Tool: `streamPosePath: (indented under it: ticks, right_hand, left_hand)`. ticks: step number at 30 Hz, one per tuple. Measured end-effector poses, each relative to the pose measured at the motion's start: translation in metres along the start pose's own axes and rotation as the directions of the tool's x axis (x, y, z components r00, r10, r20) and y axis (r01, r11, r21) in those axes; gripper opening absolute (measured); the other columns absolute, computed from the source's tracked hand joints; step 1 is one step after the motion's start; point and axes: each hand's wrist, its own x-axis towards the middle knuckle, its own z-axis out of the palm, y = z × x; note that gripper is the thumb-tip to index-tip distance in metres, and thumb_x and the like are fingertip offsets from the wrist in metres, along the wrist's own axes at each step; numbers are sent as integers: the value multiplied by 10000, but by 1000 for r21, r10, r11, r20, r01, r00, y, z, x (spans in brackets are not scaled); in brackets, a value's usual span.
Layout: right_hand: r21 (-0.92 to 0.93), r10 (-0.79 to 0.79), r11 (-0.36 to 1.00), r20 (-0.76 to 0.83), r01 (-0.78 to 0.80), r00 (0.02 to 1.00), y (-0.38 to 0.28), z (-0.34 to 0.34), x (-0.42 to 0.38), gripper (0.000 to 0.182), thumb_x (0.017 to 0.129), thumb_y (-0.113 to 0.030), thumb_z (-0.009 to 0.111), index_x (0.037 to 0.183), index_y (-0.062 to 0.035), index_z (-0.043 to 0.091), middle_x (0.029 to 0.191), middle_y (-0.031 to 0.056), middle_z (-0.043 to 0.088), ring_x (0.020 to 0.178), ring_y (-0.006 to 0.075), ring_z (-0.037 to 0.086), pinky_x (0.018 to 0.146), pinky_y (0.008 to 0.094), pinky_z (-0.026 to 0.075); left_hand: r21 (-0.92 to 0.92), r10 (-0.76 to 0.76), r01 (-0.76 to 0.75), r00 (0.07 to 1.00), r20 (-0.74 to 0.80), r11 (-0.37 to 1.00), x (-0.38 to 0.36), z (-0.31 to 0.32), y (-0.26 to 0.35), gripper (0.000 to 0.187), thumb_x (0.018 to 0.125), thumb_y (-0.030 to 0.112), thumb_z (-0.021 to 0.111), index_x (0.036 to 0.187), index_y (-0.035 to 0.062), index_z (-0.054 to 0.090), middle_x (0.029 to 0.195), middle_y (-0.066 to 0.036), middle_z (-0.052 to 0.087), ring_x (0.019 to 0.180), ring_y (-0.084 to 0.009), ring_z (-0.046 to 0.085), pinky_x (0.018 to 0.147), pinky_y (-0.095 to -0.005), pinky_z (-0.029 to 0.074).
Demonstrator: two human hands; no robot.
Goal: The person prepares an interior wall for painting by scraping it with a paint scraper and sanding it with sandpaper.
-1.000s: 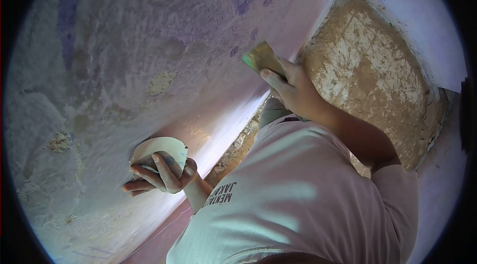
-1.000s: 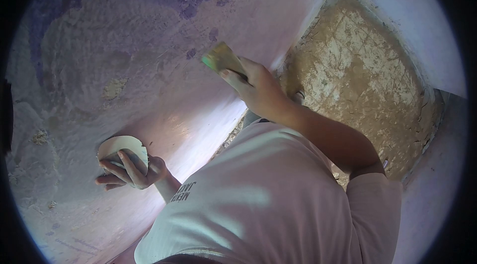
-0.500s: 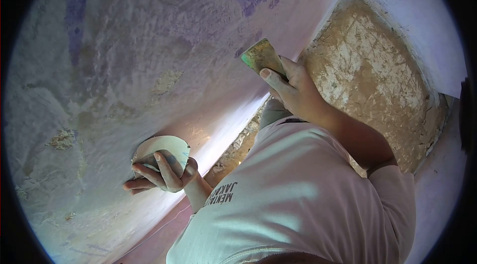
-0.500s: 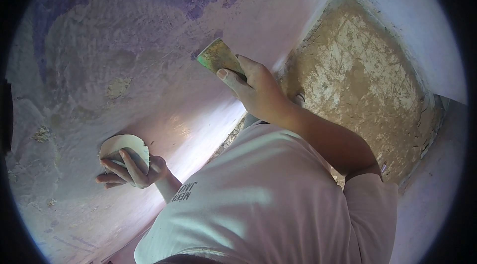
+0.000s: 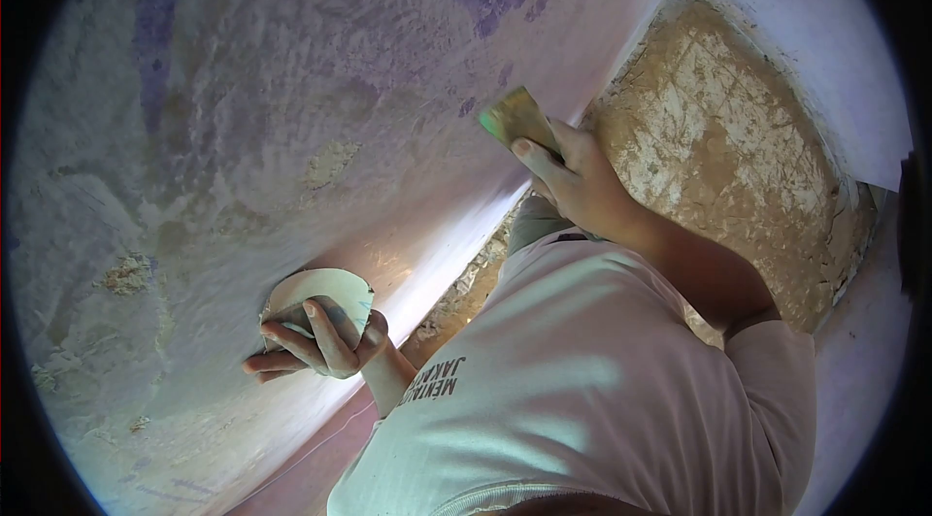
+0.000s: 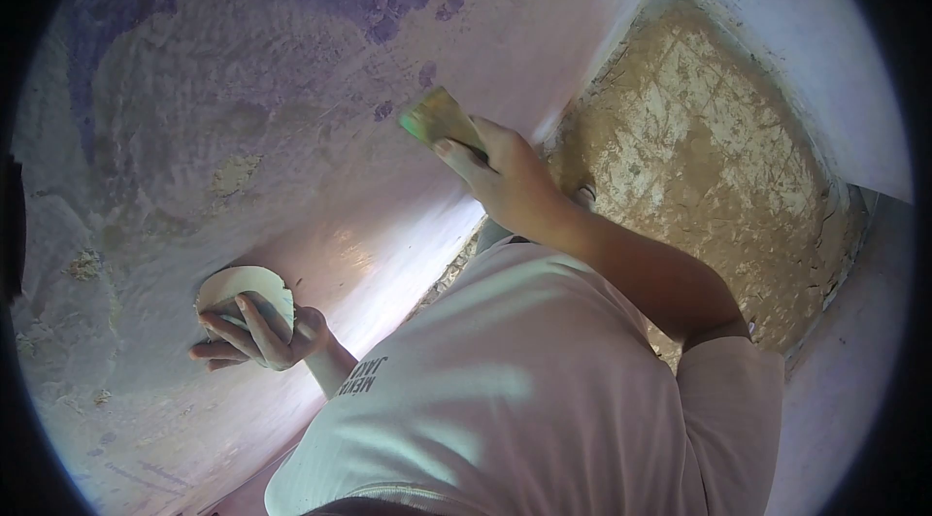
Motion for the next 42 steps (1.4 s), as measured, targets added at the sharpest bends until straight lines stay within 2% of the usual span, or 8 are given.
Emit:
streamPosePath:
  ticks: [2,8,14,17,23,32,35,42]
  right_hand:
    - [6,85,996,5,-85,996,-22,5,3,194,979,-206,538,1053,-26,539,643,-65,421,499,2,317,419,184,285]
    - [58,-22,998,19,21,1000,7,-3,-3,194,978,-212,543,1056,-35,537,632,-70,399,487,-1,314,396,188,268]
    - [106,67,992,40,-71,997,-28,8,-3,191,983,-206,530,1048,-27,532,626,-67,398,489,0,318,400,190,275]
    - [-5,-4,1000,-3,4,1000,-5,-1,-6,228,957,-235,565,932,-9,567,611,-28,463,531,42,404,466,243,358]
    - [4,38,999,-11,-38,999,-31,4,2,235,947,-241,576,948,-6,576,614,-27,472,534,42,413,473,239,364]
    - [-4,84,996,-6,-84,996,-31,9,0,195,986,-211,519,1014,-19,541,581,-66,391,469,2,346,390,193,271]
    - [32,105,994,12,-105,994,-26,3,-8,220,959,-226,560,918,-10,560,607,-33,453,524,39,399,456,233,344]
    - [12,63,998,-15,-62,998,-31,6,1,222,961,-226,561,913,-9,561,611,-38,447,522,34,396,455,229,346]
  left_hand:
    - [2,-7,7,1000,-2,1000,-1,0,0,576,849,647,418,1197,238,630,1433,-149,442,1419,-465,106,1101,-670,-39]
    - [-8,5,-5,1000,-11,1000,0,0,-1,585,851,646,420,1165,212,655,1417,-165,456,1416,-468,114,1106,-656,-53]
    - [10,-3,3,1000,-3,1000,-1,1,0,550,867,618,420,1197,230,628,1429,-166,440,1418,-467,104,1118,-634,-58]
    - [32,19,-19,1000,2,999,-2,1,-3,533,873,602,421,1203,235,621,1430,-165,439,1418,-468,101,1114,-644,-53]
    - [9,1,-1,1000,1,1000,1,-1,2,511,870,583,439,1202,239,621,1430,-156,443,1415,-474,107,1106,-662,-37]
    - [-2,-4,4,1000,-11,1000,-3,0,-2,554,844,629,435,1164,231,648,1421,-153,456,1407,-487,116,1085,-700,-34]
    - [16,-12,12,1000,-5,1000,-4,-1,-2,556,846,626,432,1167,226,647,1419,-160,454,1404,-491,120,1089,-693,-34]
    - [29,-20,20,1000,-7,999,-3,1,1,552,866,615,404,1165,222,650,1414,-175,456,1403,-491,128,1104,-667,-42]
